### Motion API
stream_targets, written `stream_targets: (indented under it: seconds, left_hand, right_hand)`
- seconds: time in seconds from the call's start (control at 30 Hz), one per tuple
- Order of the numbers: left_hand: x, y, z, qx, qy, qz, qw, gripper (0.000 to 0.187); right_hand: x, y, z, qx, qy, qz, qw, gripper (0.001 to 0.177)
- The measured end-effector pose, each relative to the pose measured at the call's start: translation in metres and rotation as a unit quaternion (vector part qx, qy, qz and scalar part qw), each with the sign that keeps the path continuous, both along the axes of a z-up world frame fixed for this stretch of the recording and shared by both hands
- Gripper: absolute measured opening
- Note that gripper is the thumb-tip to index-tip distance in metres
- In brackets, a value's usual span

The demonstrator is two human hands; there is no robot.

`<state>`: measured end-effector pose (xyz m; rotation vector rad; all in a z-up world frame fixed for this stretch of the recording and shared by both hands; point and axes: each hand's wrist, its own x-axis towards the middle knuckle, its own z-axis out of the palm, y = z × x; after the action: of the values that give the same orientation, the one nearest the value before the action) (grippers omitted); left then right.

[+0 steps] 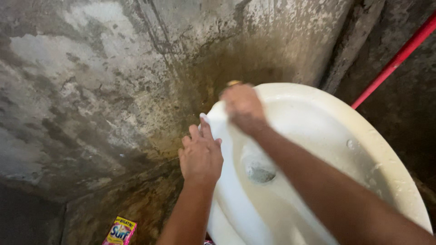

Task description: The person cleans a toilet bowl by hand using a small cloth, scrubbing both the inner and outer surfaces before rinsing it.

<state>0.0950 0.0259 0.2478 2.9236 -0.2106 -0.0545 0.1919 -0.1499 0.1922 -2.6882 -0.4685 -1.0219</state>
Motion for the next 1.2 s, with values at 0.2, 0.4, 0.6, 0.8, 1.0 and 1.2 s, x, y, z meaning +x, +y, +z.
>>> stream_targets:
  seconds: [0.2, 0.4, 0.6, 0.8, 1.0, 1.2]
  left_hand:
    - [0.001, 0.0, 0.003, 0.024, 0.01, -0.022, 0.999, 0.076]
    - [0.001, 0.0, 0.01, 0.039, 0.03, -0.039, 0.998, 0.073]
    - [0.002, -0.004, 0.016, 0.064, 0.053, -0.032, 0.996, 0.074]
    - [0.005, -0.005, 0.013, 0.067, 0.045, -0.036, 0.996, 0.074]
    - [0.012, -0.006, 0.006, 0.062, 0.042, -0.035, 0.997, 0.076]
    - [0.009, -0.004, 0.004, 0.048, 0.007, -0.041, 0.998, 0.075]
  right_hand:
    - [-0.055, -0.1, 0.031, -0.022, 0.056, -0.127, 0.99, 0.046]
    - [-0.164, -0.146, 0.044, -0.21, 0.267, -0.247, 0.907, 0.073]
    - [-0.185, -0.168, 0.058, -0.126, 0.401, -0.315, 0.851, 0.082]
    - [-0.082, -0.139, 0.057, -0.082, 0.262, -0.135, 0.952, 0.086]
    - [0.002, -0.056, 0.042, -0.099, 0.22, 0.075, 0.968, 0.088]
    - [-0.013, -0.034, 0.05, -0.089, 0.191, 0.12, 0.97, 0.094]
